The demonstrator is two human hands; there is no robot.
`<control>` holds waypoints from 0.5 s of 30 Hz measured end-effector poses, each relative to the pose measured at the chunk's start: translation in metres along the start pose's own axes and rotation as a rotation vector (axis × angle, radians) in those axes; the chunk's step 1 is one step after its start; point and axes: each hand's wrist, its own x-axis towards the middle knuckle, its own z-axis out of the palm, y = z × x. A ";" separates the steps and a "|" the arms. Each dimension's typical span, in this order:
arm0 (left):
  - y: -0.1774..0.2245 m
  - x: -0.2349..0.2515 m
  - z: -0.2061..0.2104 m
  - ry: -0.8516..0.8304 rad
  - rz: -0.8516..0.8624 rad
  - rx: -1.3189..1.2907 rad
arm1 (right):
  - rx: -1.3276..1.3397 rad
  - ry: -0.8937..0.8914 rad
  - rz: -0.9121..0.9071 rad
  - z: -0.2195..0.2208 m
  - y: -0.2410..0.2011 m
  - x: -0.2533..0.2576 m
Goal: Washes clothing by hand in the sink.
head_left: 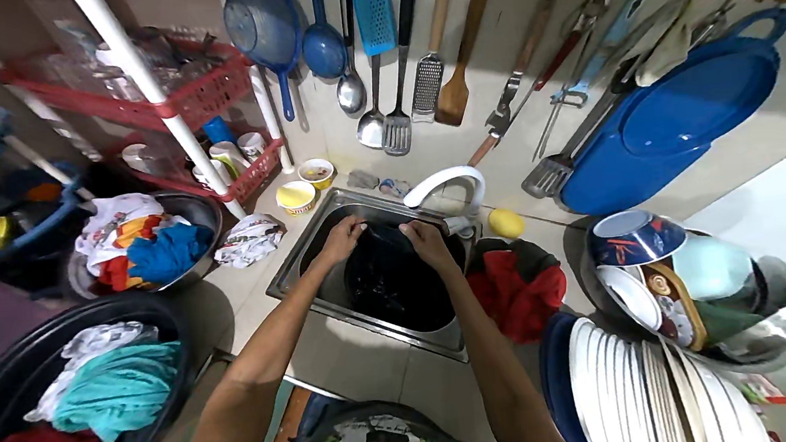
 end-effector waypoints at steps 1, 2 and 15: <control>0.000 0.000 0.002 -0.006 -0.044 -0.056 | 0.011 0.006 0.005 0.000 0.000 0.000; 0.001 0.000 0.004 -0.007 -0.074 -0.107 | 0.030 0.017 0.004 0.001 0.001 0.000; 0.101 -0.017 -0.018 0.113 0.165 -0.511 | 0.512 -0.147 0.336 0.061 0.086 -0.027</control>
